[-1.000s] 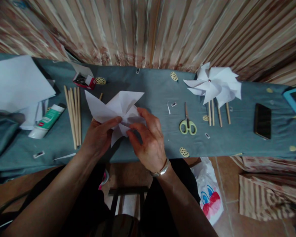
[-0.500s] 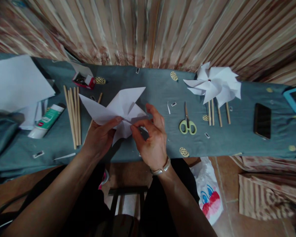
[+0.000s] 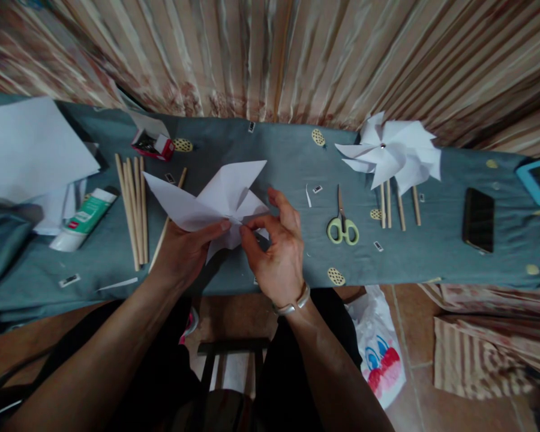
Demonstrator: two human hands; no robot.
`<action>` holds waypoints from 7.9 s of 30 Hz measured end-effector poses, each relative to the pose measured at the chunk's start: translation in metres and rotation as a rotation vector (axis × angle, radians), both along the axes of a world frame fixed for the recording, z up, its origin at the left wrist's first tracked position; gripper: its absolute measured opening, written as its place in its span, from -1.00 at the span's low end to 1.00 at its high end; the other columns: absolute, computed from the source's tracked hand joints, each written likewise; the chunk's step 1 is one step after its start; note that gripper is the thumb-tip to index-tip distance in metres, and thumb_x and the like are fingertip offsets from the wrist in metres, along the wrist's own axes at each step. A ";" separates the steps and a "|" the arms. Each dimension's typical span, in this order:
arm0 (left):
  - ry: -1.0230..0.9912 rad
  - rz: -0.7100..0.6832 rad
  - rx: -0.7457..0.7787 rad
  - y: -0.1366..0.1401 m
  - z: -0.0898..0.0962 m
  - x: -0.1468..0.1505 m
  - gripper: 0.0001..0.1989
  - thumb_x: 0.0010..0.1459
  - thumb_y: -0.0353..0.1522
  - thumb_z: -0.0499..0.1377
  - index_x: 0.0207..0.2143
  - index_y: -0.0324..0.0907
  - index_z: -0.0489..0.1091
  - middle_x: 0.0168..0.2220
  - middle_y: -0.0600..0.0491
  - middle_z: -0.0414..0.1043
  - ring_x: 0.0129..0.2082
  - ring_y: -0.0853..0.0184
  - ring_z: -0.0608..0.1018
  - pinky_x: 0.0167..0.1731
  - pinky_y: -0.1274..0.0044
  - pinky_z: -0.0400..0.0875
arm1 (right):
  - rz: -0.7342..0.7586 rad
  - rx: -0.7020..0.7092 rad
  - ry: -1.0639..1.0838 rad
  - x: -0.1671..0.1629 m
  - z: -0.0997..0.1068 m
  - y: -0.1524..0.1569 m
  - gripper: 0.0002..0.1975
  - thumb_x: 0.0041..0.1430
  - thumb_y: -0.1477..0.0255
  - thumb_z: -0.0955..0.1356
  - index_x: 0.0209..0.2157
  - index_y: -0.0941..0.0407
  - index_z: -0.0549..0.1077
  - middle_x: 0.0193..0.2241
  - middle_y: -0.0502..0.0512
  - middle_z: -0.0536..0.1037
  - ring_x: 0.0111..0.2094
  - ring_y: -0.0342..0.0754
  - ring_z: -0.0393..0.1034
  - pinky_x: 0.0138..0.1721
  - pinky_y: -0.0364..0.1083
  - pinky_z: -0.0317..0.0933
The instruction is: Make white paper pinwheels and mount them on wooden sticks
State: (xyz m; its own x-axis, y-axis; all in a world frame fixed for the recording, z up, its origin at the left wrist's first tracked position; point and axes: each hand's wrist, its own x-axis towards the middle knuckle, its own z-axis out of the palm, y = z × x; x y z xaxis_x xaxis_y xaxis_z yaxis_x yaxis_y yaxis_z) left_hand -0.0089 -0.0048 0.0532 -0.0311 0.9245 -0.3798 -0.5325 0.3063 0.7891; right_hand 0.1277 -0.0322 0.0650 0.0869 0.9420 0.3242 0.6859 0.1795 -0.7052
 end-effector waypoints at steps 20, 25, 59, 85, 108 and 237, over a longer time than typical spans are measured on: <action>0.051 0.057 0.019 0.004 -0.003 -0.001 -0.76 -0.26 -0.47 0.42 -0.44 -0.18 0.54 -0.41 0.09 0.60 -0.41 0.36 0.58 -0.32 0.53 0.49 | 0.021 0.066 -0.020 -0.004 0.004 -0.004 -0.98 0.15 0.45 0.40 -0.36 0.07 0.51 0.13 0.17 0.41 0.16 0.13 0.33 0.17 0.23 0.22; 0.087 0.170 0.082 0.016 0.001 -0.017 -0.77 -0.28 -0.49 0.41 -0.48 -0.14 0.52 -0.42 0.12 0.59 -0.29 0.31 0.61 -0.19 0.49 0.51 | -0.080 0.138 -0.041 0.025 0.007 -0.001 -0.94 0.18 0.42 0.38 -0.36 0.05 0.52 0.02 0.11 0.51 0.01 0.11 0.44 0.12 0.23 0.25; 0.096 0.219 0.183 0.020 0.004 -0.031 -0.69 -0.28 -0.55 0.40 -0.43 -0.04 0.55 -0.38 0.21 0.61 -0.31 0.39 0.59 -0.16 0.55 0.50 | 0.165 -0.187 -0.002 0.037 -0.042 0.002 -0.91 0.15 0.47 0.37 -0.33 0.11 0.55 0.18 0.23 0.36 0.15 0.11 0.32 0.17 0.20 0.18; 0.165 0.168 0.184 0.016 -0.007 -0.020 -0.79 -0.27 -0.49 0.41 -0.48 -0.18 0.55 -0.40 0.11 0.59 -0.38 0.37 0.58 -0.33 0.56 0.51 | 0.239 -0.151 -0.285 0.040 -0.023 -0.005 -0.92 0.23 0.49 0.36 -0.31 0.10 0.52 -0.33 0.07 0.64 -0.27 0.01 0.50 -0.11 0.00 0.33; 0.328 0.076 0.082 0.010 0.001 -0.016 -0.75 -0.28 -0.35 0.43 -0.46 -0.25 0.56 -0.39 0.00 0.62 -0.37 0.25 0.61 -0.30 0.43 0.53 | 0.257 -0.216 -0.383 0.040 -0.008 -0.011 -0.86 0.24 0.52 0.27 -0.37 0.14 0.45 -0.39 0.14 0.55 -0.34 0.05 0.43 -0.22 0.02 0.28; 0.064 -0.200 -0.040 -0.013 0.000 -0.012 -0.72 -0.27 -0.35 0.48 -0.42 -0.23 0.59 -0.41 0.03 0.62 -0.43 0.32 0.59 -0.32 0.48 0.50 | 0.217 -0.639 0.826 0.021 0.008 0.018 -0.78 -0.17 0.31 0.57 -0.52 0.11 0.54 -0.59 -0.10 0.48 -0.56 -0.23 0.24 -0.53 -0.18 0.18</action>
